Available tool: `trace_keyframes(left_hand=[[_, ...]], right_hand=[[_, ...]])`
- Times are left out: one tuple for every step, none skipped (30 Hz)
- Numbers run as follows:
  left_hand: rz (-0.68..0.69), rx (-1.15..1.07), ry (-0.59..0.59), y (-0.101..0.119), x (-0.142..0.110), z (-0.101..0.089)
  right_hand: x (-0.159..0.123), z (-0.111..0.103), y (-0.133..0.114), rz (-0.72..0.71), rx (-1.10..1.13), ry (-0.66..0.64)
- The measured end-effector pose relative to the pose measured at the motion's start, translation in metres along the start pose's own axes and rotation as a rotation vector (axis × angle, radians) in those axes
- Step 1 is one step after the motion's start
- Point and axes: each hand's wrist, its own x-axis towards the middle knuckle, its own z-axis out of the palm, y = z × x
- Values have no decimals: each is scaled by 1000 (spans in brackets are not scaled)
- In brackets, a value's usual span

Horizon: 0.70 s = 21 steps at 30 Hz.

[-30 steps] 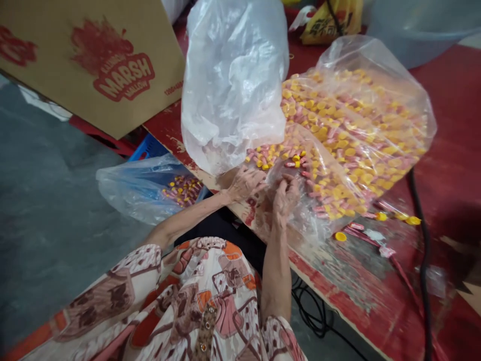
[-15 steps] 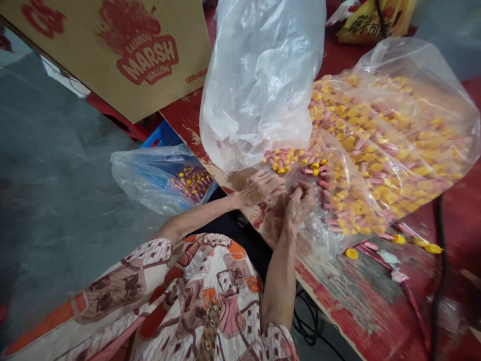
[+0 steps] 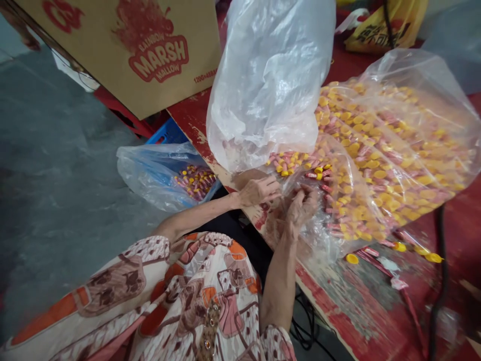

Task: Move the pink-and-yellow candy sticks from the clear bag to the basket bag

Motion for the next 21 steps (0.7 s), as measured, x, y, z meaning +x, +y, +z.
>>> trace_keyframes(left_hand=[[-14, 12, -22, 2, 0, -3], [-19, 19, -27, 4, 0, -5], [-18, 19, -17, 6, 0, -7], [-10, 11, 6, 8, -1, -8], [-3, -3, 38, 9, -2, -9], [-1, -20, 73, 10, -3, -9], [-6, -37, 98, 10, -3, -8], [-14, -51, 107, 10, -4, -8], [-27, -61, 102, 9, -5, -7], [-39, -66, 89, 7, -5, -7], [-48, -69, 72, 6, -5, -7], [-55, -69, 61, 4, -6, -7], [-60, -66, 59, 2, -7, -8], [-64, -65, 71, 1, -9, -9], [-66, -69, 98, -1, -10, -9], [-71, -79, 135, -2, -12, -9], [-77, -91, 173, -4, -13, -9], [-83, -102, 201, -5, -14, -8], [-89, -106, 207, -7, -14, -7], [-95, -102, 193, -8, -13, -6], [-100, -92, 163, -10, -12, -6]], right_hand=[[0, 0, 1, -13, -4, 10], [0, 0, 2, -27, -6, 25], [-1, 0, 3, -44, -13, 40], [-1, -1, 3, -65, -31, 45], [-1, -1, 3, -95, -57, 48], [-1, 0, 3, -136, -90, 50], [0, 1, 2, -190, -130, 51], [3, 3, 1, -252, -174, 43], [6, 6, 0, -313, -213, 29], [10, 10, -2, -365, -244, 5], [14, 15, -3, -406, -269, -30], [19, 20, -5, -435, -289, -72], [23, 25, -7, -450, -305, -114], [27, 29, -9, -451, -324, -154], [30, 33, -10, -445, -349, -189], [32, 36, -12, -434, -377, -214], [32, 39, -13, -424, -405, -227], [31, 40, -13, -419, -428, -228], [29, 41, -14, -422, -442, -219], [27, 42, -13, -430, -447, -200], [24, 42, -13, -441, -443, -173]])
